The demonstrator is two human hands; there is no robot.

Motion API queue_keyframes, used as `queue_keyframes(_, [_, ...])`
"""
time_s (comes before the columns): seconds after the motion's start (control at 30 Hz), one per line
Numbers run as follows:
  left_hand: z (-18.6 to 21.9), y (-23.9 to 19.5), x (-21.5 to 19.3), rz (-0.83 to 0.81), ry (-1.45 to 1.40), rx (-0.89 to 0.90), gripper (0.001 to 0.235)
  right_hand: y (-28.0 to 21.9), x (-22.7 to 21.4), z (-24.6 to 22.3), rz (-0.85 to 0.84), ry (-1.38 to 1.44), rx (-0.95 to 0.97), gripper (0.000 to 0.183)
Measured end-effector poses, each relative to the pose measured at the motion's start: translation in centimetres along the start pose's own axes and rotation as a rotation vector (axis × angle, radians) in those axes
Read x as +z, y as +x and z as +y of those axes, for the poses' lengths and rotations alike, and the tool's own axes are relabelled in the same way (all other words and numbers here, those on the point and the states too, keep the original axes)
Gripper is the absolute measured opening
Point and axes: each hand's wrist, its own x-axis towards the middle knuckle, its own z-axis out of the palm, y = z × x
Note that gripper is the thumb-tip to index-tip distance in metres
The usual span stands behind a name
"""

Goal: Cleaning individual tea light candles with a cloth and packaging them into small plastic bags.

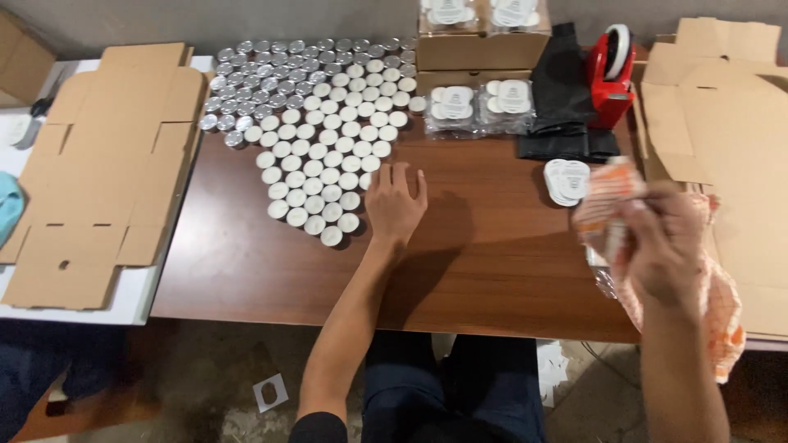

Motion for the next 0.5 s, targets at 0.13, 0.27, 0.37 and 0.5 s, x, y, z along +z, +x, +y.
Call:
queue_keyframes(0.13, [-3.5,-0.4,0.1,-0.093,0.297,-0.149,0.032,0.4,5.2,2.2,0.000,0.097,0.100,0.007])
queue_keyframes(0.27, [-5.9,-0.7,0.2,-0.281,0.377,-0.253,0.039,0.1,9.8,0.9,-0.040,0.244,0.066,0.006])
queue_keyframes(0.37, [-6.1,-0.4,0.3,-0.413,0.369,-0.290,0.043,0.5,10.9,0.3,-0.117,0.207,0.058,0.007])
queue_keyframes(0.5, [-5.9,0.0,0.1,-0.537,0.337,-0.330,0.040,1.5,10.9,2.5,-0.142,0.223,0.078,0.008])
